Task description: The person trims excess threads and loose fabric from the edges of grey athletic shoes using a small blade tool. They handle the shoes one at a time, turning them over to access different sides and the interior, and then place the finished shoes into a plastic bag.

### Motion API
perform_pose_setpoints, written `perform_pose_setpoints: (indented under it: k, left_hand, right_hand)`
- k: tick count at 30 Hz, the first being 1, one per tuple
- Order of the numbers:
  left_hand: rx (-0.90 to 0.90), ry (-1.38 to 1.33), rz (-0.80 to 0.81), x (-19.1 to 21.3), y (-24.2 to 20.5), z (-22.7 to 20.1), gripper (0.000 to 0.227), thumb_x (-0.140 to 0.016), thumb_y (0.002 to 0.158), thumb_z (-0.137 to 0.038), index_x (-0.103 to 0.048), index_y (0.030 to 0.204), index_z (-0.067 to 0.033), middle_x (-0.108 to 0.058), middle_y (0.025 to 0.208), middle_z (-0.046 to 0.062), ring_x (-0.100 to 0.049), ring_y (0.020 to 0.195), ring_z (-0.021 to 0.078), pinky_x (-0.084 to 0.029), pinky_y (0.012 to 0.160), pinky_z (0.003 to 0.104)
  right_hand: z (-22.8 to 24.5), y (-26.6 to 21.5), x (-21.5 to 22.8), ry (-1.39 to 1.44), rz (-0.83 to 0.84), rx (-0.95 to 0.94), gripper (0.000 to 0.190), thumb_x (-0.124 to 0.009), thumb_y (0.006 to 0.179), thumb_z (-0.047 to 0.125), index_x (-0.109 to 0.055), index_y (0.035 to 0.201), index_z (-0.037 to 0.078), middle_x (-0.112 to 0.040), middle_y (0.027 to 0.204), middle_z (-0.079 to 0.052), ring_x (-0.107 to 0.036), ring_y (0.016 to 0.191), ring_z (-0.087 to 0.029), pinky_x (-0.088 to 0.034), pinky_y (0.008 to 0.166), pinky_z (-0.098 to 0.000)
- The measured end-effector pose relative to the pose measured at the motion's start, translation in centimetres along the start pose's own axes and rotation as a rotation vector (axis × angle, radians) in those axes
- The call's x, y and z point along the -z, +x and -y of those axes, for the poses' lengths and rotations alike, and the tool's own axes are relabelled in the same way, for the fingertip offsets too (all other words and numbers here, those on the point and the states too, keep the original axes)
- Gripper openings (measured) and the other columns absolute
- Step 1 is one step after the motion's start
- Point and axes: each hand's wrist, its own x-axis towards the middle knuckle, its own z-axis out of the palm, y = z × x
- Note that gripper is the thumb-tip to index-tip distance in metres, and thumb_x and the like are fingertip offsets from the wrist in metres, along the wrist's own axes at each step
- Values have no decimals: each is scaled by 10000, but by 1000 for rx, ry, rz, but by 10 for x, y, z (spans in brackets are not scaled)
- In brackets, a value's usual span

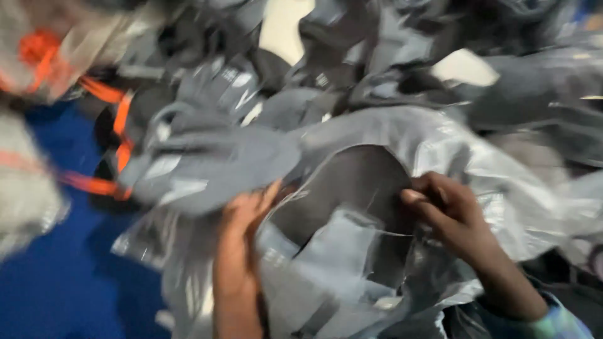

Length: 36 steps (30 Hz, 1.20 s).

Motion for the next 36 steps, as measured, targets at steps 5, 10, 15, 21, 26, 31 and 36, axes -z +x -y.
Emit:
perform_pose_setpoints:
  k: [5,10,15,21,26,31,36]
  left_hand:
    - [-193,701,420,-48,-30,-8,870,-603,1001,-364,-120,1616,17,-462,1572,248,-542,1377,374,-393,1153,425]
    - [-235,791,572,-56,-39,-10,923,-640,1017,-500,-263,1665,39,-476,1635,215,-516,1432,296,-373,1185,396]
    - [-365,1068,504,-72,-55,-11,993,-793,834,-266,-218,1602,-11,-443,1573,196,-394,1474,270,-273,1203,403]
    - [-331,1105,708,-64,-57,-15,730,-743,967,-130,-397,1596,1,-519,1617,199,-418,1577,262,-261,1376,417]
    - [-181,761,547,-74,-51,-16,853,-741,897,-158,-287,1608,-24,-449,1615,200,-555,1321,271,-445,1136,407]
    - [-606,586,322,-49,-45,-11,681,-673,988,-166,-395,1579,31,-550,1540,255,-625,1315,309,-513,1107,414]
    - [-1267,1149,326,-76,-87,-7,515,-699,967,-74,-510,1441,-4,-551,1472,156,-574,1329,295,-496,1165,408]
  right_hand:
    - [-30,-27,3,150,-328,123,114,-658,1021,145,-638,1028,33,-601,789,33,-500,658,-36,-393,592,-209]
    - [-40,-14,13,9,-490,133,199,-670,1102,176,-608,1017,7,-564,760,39,-460,638,-36,-363,595,-221]
    - [8,-24,17,-523,-159,-21,186,-755,923,174,-689,1010,24,-655,708,-36,-534,655,-94,-436,536,-297]
    - [57,-5,-16,-788,-179,337,659,-787,810,232,-558,1402,56,-668,1252,-156,-687,835,-180,-564,633,-306]
    - [43,16,-16,-510,142,67,313,-823,808,167,-746,1097,74,-734,911,-85,-743,761,-149,-581,663,-308]
    - [0,-10,-5,-246,-94,24,213,-688,910,30,-660,1117,-14,-672,897,-122,-628,855,-139,-489,721,-297]
    - [0,-27,-24,-174,87,93,279,-622,849,-32,-595,1120,26,-744,981,-26,-717,1038,-96,-554,848,-265]
